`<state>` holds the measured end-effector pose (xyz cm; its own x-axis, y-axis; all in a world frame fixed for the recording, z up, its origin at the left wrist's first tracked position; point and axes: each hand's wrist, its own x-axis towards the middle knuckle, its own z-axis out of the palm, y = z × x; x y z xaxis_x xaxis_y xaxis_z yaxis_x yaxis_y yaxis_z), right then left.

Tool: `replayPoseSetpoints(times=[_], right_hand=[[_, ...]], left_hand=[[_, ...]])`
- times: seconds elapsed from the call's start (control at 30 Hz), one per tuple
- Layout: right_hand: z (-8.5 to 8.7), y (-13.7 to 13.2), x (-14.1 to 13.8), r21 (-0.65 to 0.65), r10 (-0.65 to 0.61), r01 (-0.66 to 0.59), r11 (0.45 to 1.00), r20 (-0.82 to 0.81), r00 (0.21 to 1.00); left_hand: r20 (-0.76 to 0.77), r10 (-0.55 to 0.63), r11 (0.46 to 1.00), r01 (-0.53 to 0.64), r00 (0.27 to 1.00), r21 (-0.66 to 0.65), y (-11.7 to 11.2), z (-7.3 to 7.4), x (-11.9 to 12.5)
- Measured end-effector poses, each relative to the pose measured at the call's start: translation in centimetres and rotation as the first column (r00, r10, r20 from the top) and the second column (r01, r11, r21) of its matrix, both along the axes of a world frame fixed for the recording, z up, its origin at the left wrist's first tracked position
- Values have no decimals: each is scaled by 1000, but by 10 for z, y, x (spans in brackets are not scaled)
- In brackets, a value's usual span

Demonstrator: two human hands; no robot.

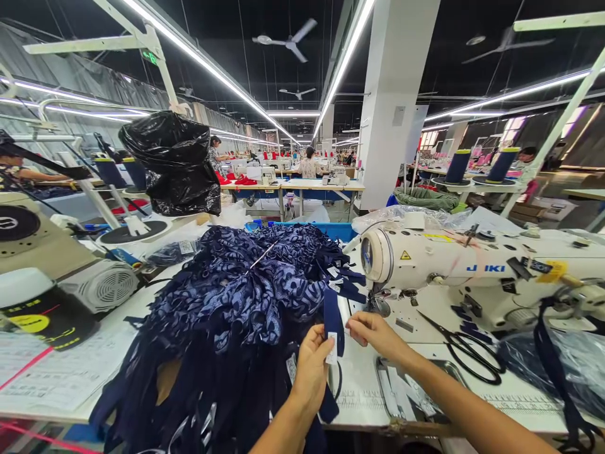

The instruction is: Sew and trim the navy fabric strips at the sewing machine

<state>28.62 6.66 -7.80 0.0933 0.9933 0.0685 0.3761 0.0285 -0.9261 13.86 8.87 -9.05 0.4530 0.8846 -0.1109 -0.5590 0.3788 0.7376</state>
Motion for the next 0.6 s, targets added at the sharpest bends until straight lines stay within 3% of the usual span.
replayPoseSetpoints(times=[0.3,0.6], right_hand=[[5,7,-25,36,84,-77,996,-304,949],[5,4,-30,32,70,-63,997,-379,923]], left_hand=[[-83,14,995,-6,996,97,-8,2,-8],[-93,13,993,-2,996,117,-10,2,-11]])
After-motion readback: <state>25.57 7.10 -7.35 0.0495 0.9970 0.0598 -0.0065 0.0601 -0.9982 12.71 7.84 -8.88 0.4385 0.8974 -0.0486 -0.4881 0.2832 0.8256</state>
